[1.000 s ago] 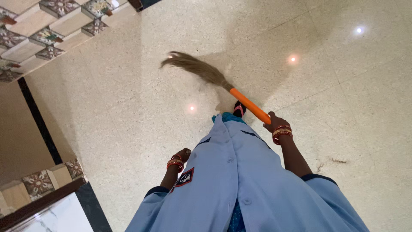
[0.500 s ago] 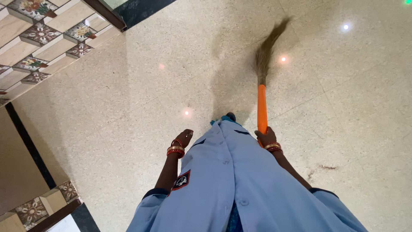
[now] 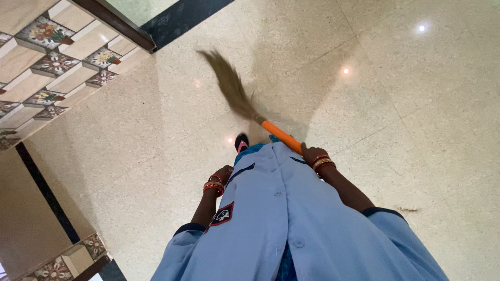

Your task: The person sweeps the tiled floor using a broom, moving the broom across the surface to gather debris while walking forward.

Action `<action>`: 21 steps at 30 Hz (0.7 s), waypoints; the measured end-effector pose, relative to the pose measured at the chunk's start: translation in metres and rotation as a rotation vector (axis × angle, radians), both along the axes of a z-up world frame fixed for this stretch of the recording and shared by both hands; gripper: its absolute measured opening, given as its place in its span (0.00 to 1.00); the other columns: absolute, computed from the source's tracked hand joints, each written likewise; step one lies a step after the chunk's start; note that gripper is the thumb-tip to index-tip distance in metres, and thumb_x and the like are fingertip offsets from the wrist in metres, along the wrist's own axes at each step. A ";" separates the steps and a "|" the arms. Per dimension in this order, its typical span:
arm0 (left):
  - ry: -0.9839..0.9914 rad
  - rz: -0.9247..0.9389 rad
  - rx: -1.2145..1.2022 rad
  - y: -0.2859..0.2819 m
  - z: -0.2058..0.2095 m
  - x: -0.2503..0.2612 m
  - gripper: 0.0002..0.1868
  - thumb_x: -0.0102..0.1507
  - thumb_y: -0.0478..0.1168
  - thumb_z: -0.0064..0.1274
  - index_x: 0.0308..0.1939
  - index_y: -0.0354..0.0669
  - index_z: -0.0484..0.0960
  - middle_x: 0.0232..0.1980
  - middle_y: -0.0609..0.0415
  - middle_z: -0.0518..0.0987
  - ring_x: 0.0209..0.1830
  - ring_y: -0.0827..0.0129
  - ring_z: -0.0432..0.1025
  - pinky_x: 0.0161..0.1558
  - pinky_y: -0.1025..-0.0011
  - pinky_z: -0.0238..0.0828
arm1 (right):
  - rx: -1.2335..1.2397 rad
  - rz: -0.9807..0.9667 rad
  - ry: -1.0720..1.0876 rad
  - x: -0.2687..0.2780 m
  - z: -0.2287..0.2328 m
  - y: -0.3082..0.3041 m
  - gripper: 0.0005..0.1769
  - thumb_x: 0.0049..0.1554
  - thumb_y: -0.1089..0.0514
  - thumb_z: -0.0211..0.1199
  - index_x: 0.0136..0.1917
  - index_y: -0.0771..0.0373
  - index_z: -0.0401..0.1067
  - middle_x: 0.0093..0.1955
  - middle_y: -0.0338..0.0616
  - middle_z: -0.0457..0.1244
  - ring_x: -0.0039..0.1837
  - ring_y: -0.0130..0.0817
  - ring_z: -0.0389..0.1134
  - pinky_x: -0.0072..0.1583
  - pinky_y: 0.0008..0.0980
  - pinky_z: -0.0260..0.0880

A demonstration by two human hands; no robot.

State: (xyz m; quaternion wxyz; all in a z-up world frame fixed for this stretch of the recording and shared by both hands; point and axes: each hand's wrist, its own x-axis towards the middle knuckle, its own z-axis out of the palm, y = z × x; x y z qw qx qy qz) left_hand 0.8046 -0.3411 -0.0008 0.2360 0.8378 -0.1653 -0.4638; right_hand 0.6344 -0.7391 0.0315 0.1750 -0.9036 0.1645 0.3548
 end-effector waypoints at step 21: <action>-0.092 -0.034 0.038 0.054 0.013 0.191 0.22 0.68 0.56 0.43 0.56 0.47 0.80 0.54 0.39 0.83 0.57 0.44 0.76 0.58 0.53 0.72 | 0.564 -1.452 -0.338 0.133 0.031 0.049 0.20 0.60 0.50 0.64 0.55 0.69 0.68 0.35 0.47 0.62 0.31 0.36 0.65 0.32 0.39 0.66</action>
